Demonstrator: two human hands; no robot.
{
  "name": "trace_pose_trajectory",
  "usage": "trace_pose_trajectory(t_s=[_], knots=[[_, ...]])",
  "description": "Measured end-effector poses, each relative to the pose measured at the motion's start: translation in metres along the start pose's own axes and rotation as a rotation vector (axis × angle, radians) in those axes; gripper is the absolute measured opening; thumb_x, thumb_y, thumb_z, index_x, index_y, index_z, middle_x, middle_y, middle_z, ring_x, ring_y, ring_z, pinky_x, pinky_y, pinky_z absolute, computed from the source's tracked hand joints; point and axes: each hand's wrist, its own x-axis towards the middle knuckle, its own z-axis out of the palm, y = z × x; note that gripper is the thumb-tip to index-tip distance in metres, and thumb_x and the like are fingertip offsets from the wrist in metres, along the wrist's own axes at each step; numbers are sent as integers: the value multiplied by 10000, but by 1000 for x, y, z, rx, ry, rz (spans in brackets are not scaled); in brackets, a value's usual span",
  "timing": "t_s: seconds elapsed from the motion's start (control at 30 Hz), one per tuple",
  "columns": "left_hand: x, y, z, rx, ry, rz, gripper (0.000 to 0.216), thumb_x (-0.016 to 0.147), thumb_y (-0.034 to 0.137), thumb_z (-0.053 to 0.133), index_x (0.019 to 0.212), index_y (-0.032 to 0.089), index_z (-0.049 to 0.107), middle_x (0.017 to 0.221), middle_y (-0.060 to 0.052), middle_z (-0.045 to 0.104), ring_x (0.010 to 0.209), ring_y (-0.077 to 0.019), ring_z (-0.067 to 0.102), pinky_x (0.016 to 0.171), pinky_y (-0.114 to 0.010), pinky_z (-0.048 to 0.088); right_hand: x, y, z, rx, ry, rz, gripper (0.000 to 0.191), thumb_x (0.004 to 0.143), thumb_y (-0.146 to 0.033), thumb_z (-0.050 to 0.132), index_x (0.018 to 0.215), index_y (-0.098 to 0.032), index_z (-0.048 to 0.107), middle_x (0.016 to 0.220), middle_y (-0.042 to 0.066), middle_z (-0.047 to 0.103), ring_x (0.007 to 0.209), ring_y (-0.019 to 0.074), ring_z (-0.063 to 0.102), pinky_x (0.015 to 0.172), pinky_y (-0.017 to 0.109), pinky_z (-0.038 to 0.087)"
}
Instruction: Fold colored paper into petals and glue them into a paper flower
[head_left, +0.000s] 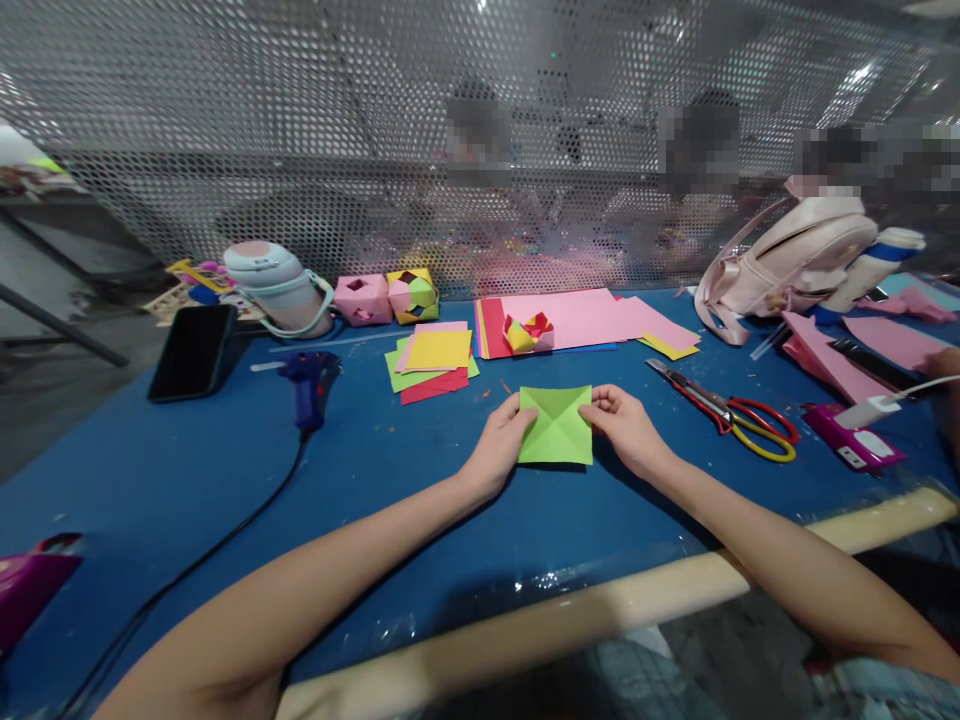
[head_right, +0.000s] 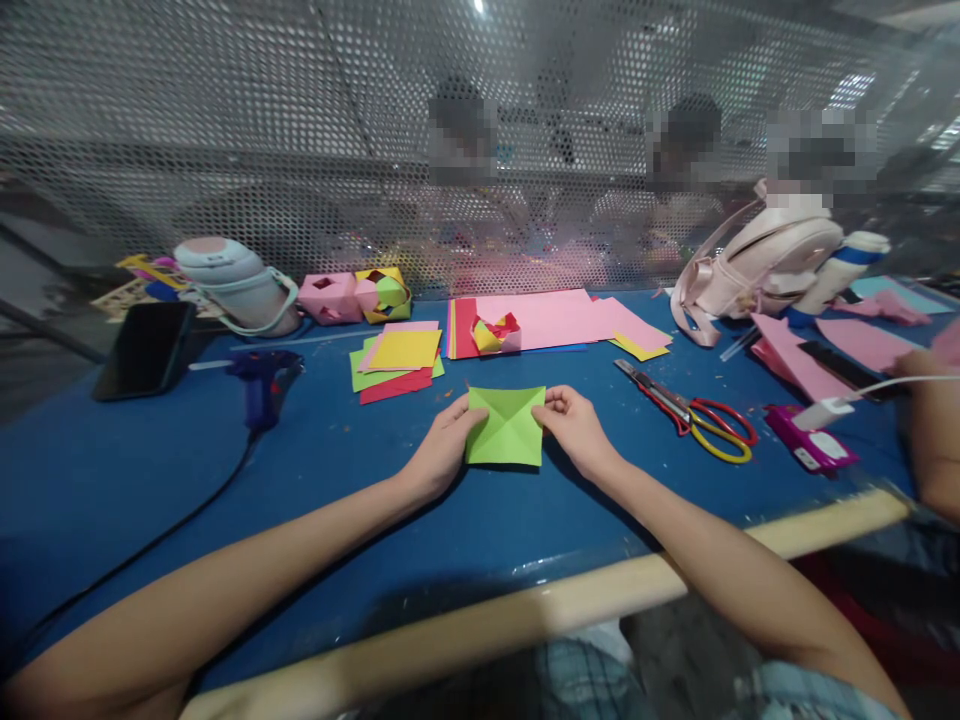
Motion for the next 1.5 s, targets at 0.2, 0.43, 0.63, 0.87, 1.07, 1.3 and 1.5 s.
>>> trace_pose_trajectory(t_s=[0.2,0.43,0.63,0.87,1.07,1.3,1.5], knots=[[1,-4,0,-9,27,-39,267,743,283,533,953,132,601,834,-34,656,702,-150,576,656,-255,443,-1,-1,1,-111,38,-65,154,652,-267,642,706,-158,548,578,-46,524,511,78,456,501,213,359],[0,-2,2,19,4,-61,264,726,365,567,871,147,602,778,-14,639,663,-133,555,614,-228,423,-2,0,2,-175,40,-110,149,676,-283,622,742,-156,580,651,-16,557,565,92,482,543,225,383],[-1,-2,2,102,13,-81,295,729,391,565,899,155,612,745,-3,631,641,-128,549,590,-222,411,-4,2,1,-242,14,-148,141,696,-287,602,765,-164,591,658,-8,570,577,107,505,557,237,407],[-3,0,4,163,-28,-79,358,744,414,546,951,134,631,820,-40,655,707,-154,571,644,-247,428,-7,-2,4,-262,-22,-196,138,713,-270,585,802,-164,577,682,-6,579,607,110,523,566,231,423],[-6,-1,3,313,-86,6,316,763,404,513,857,133,645,753,-9,619,662,-131,518,595,-220,393,-11,-2,5,-359,-43,-258,115,734,-280,569,768,-172,592,684,-4,584,595,111,518,561,237,421],[-8,2,5,385,-83,47,283,761,386,504,792,133,627,673,11,563,619,-120,475,562,-209,369,-17,-9,8,-426,-60,-287,113,751,-272,556,787,-183,616,696,1,606,615,124,536,587,249,436],[-9,5,6,418,-58,58,248,750,376,514,728,141,589,629,32,508,585,-100,432,536,-200,339,-20,-14,9,-445,-95,-299,142,785,-289,527,801,-183,620,739,5,617,664,127,548,621,243,434]])
